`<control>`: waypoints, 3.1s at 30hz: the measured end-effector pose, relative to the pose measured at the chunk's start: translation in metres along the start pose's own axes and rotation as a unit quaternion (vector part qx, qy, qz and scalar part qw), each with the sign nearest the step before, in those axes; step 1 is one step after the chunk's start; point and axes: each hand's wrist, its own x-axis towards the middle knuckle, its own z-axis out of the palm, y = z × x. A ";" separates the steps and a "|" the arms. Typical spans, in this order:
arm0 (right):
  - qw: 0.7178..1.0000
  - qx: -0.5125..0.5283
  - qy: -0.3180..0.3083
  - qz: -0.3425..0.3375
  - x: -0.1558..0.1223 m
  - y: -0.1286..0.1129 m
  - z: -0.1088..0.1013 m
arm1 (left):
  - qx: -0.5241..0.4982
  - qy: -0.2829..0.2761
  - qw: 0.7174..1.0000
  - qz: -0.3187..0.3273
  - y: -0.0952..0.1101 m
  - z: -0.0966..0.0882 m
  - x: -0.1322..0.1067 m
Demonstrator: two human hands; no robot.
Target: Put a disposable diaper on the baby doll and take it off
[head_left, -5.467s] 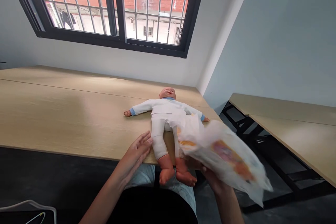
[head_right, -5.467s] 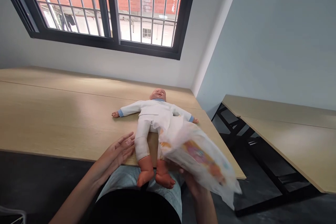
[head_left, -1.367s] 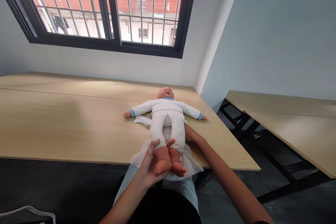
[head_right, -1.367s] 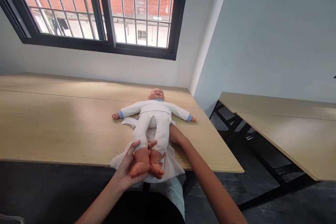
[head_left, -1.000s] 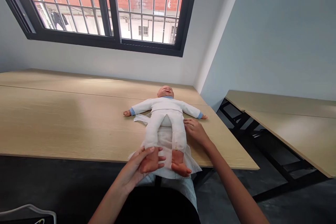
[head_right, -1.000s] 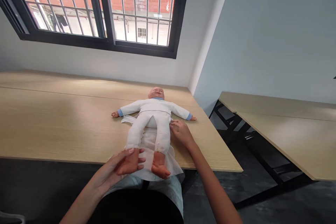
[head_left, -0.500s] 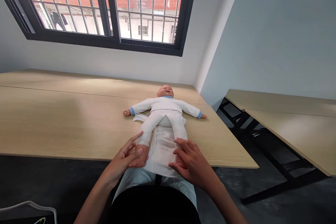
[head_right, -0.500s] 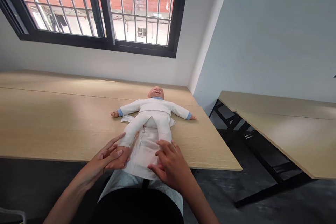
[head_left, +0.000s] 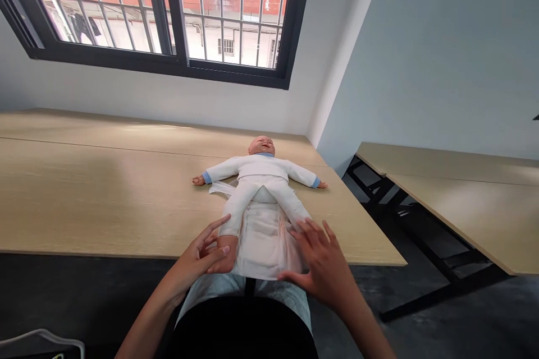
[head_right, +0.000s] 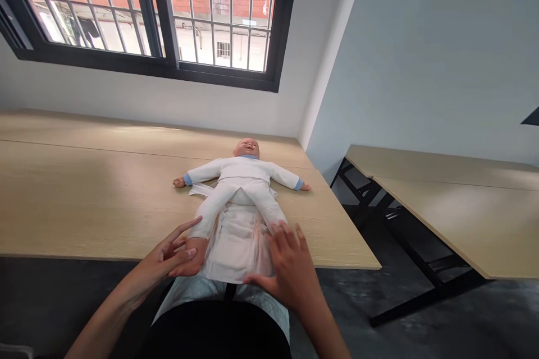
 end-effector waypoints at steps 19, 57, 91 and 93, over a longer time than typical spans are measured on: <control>0.977 -0.008 0.134 -0.167 0.091 -0.016 -0.019 | 0.019 -0.012 1.000 0.007 -0.006 0.002 0.002; 0.908 0.293 0.156 0.257 0.131 0.148 0.090 | 0.530 -0.022 0.811 0.246 0.058 0.017 0.192; 0.976 -0.059 0.189 -0.089 0.096 0.130 0.072 | 0.572 -0.229 0.730 0.295 0.069 0.088 0.210; 0.969 -0.070 0.206 -0.121 0.098 0.127 0.072 | 0.533 -0.245 0.755 0.292 0.069 0.089 0.213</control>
